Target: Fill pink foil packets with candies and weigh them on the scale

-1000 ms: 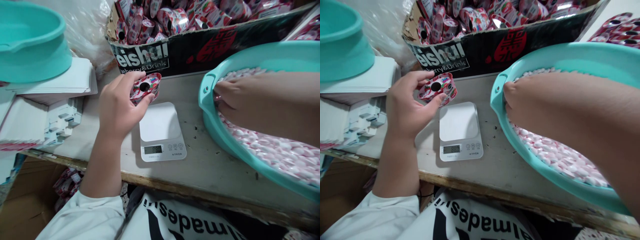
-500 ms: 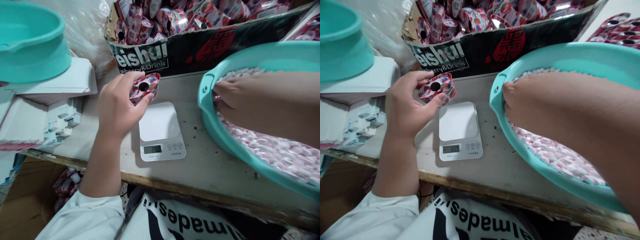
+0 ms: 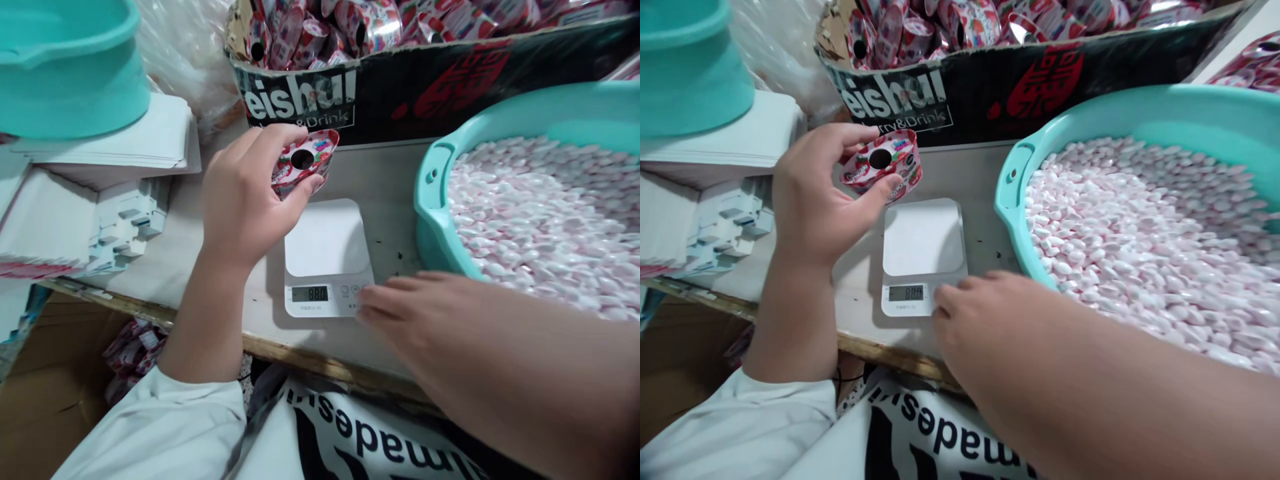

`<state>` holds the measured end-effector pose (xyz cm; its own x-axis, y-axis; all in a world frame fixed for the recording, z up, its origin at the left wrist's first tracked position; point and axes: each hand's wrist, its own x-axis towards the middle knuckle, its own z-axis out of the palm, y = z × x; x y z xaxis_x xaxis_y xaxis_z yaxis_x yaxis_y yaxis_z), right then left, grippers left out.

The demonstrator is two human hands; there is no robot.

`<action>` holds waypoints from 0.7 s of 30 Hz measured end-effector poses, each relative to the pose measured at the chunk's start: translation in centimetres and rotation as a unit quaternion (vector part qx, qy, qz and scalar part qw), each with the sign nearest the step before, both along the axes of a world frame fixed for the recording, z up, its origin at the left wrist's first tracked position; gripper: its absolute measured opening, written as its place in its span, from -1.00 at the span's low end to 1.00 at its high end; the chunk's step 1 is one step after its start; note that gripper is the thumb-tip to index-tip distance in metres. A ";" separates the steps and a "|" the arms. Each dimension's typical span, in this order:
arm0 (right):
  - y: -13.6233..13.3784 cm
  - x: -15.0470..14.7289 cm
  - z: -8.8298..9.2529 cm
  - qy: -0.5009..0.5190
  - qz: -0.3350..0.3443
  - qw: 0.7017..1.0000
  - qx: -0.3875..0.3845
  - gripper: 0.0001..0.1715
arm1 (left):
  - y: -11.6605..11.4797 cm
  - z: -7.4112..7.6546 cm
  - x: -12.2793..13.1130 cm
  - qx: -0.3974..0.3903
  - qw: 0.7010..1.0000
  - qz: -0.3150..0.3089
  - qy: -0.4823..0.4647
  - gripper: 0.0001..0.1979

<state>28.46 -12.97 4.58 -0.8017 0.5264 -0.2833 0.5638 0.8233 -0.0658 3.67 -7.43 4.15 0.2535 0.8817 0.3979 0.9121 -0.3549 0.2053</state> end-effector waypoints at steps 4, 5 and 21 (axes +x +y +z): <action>-2.7 -1.2 -1.8 -0.045 0.039 0.998 -0.027 -0.56 | -0.1 0.2 0.2 -0.002 1.000 0.001 0.005 -0.53; -2.8 -0.9 -2.3 -0.041 0.031 0.999 -0.016 -0.55 | -0.1 0.2 0.3 -0.004 1.000 0.001 0.008 -0.53; -2.6 -1.7 -2.3 0.005 0.047 0.997 0.061 -0.46 | 1.0 -0.8 0.7 0.082 0.994 -0.060 -0.024 -0.66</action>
